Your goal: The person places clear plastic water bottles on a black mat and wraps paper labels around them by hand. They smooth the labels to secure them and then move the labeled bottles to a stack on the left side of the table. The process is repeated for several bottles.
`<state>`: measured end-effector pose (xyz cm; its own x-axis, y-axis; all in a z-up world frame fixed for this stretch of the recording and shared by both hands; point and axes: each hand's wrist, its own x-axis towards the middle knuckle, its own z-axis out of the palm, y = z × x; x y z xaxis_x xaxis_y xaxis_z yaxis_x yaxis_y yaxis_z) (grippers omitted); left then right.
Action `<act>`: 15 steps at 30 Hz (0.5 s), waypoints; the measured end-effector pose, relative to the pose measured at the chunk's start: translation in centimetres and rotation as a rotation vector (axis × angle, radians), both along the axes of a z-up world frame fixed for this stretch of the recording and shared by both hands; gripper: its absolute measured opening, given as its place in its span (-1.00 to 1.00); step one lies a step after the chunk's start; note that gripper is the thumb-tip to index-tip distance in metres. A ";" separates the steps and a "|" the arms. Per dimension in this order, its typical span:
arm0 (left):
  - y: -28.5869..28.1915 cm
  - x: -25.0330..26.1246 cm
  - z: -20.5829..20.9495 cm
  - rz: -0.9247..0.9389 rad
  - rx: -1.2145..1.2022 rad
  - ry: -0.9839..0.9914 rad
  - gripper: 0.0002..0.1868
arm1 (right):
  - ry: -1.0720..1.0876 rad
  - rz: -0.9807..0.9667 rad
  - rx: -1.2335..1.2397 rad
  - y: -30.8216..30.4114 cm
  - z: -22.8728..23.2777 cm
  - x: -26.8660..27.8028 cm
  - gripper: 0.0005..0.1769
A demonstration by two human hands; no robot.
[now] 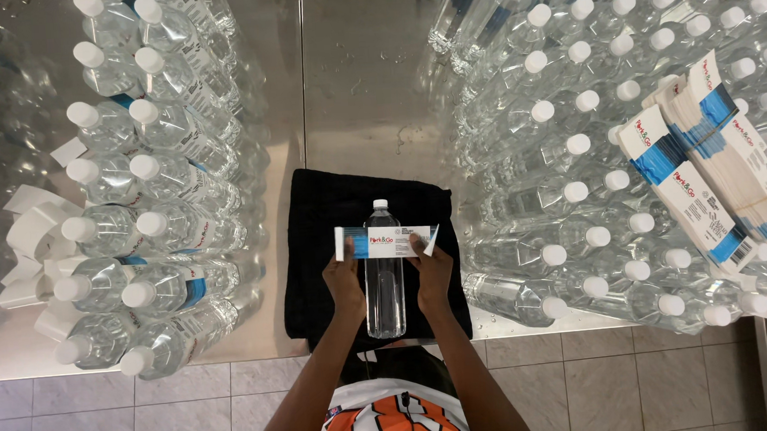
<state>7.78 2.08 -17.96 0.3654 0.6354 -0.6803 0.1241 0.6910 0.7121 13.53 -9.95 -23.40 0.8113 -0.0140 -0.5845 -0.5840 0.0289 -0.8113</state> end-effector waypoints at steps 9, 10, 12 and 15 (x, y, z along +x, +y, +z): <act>0.1 0.5 0.1 0.136 -0.188 -0.143 -0.32 | 0.076 -0.134 0.144 0.0 -1.1 0.8 -0.32; 0.1 0.4 -0.9 0.127 -0.185 -0.141 -0.24 | 0.086 -0.136 0.149 0.0 -1.0 0.9 -0.33; 0.2 0.4 -2.8 0.119 -0.182 -0.140 -0.16 | 0.095 -0.137 0.155 0.0 -1.0 1.0 -0.33; 0.2 0.4 -4.0 0.110 -0.174 -0.133 -0.09 | 0.069 -0.119 0.160 -0.2 -1.1 0.9 -0.36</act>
<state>8.16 2.24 -21.97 0.3945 0.5534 -0.7336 -0.0454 0.8091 0.5859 14.46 -10.15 -24.53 0.7673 -0.0103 -0.6412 -0.6228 0.2259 -0.7490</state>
